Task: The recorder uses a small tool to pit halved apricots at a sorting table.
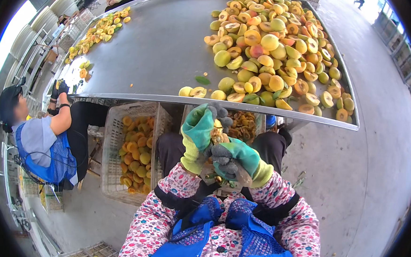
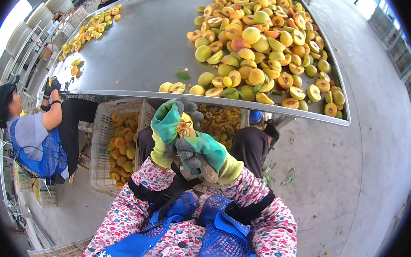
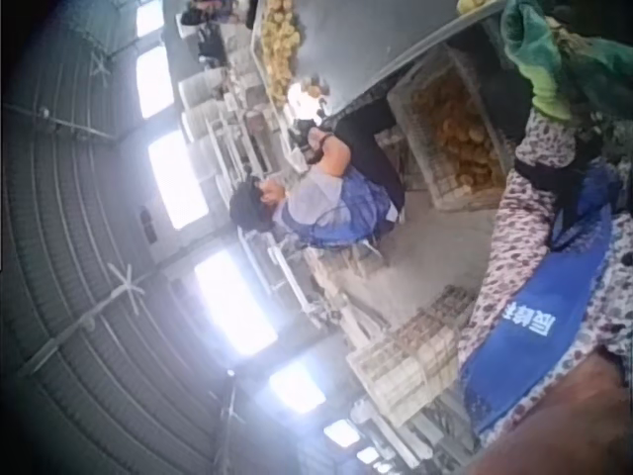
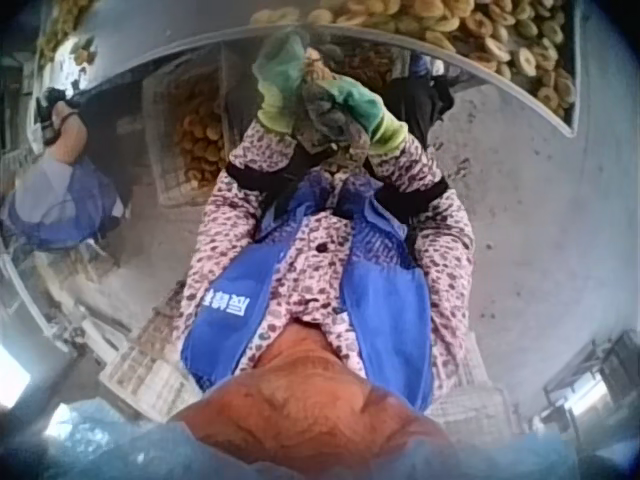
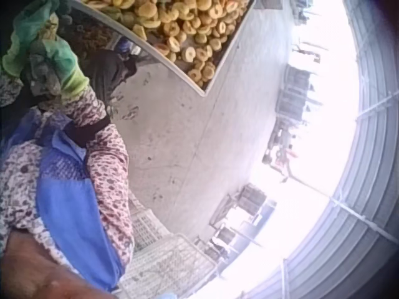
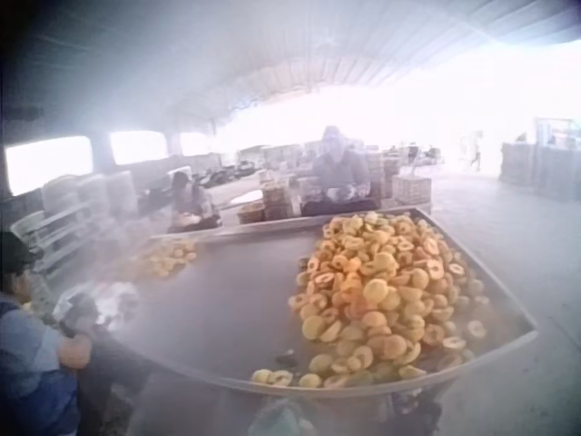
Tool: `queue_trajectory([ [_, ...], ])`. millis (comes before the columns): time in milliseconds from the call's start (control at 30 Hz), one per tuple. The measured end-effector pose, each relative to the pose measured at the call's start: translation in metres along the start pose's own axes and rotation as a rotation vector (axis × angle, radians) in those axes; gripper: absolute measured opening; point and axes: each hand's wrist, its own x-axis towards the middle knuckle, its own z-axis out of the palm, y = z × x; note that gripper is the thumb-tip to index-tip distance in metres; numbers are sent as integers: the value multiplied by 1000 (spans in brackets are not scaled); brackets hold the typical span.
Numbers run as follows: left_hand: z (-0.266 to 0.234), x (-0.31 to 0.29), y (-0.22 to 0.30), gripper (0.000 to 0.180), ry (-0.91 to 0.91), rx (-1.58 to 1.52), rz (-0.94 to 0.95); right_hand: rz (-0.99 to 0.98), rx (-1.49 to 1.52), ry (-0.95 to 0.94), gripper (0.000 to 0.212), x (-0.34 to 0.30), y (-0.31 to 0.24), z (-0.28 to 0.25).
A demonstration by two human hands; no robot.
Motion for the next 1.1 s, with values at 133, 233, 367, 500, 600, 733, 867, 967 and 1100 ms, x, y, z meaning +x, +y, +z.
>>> queue_trajectory([
  [133, -38, 15, 0, 22, 208, 158, 173, -91, -128, 49, 15, 10, 6, 6],
  [233, -82, -3, 31, 29, 119, 571, 579, -115, -960, 291, 21, 24, 23, -29],
  [367, -144, -3, 95, 25, 552, 1546, 9, 47, -598, 274, 27, 16, 39, -50],
  [500, -138, 41, 55, 26, 250, 1187, 442, 38, -235, 346, 32, 4, 43, -65],
  [600, -55, 90, 18, 41, -184, 1530, 680, 39, -168, 290, 32, -5, 55, -79],
  [733, -4, 177, -22, 56, -506, 1768, 581, 28, -131, 388, 29, -9, 51, -86],
  [867, 24, 210, -32, 74, -783, 2063, 54, 18, -40, 518, 23, -8, 56, -104],
  [967, 6, 212, -31, 78, -645, 2001, 64, -23, -123, 486, 22, 2, 62, -123],
  [1100, -43, 195, -31, 59, -179, 1599, 218, -96, -153, 567, 20, 5, 37, -93],
])
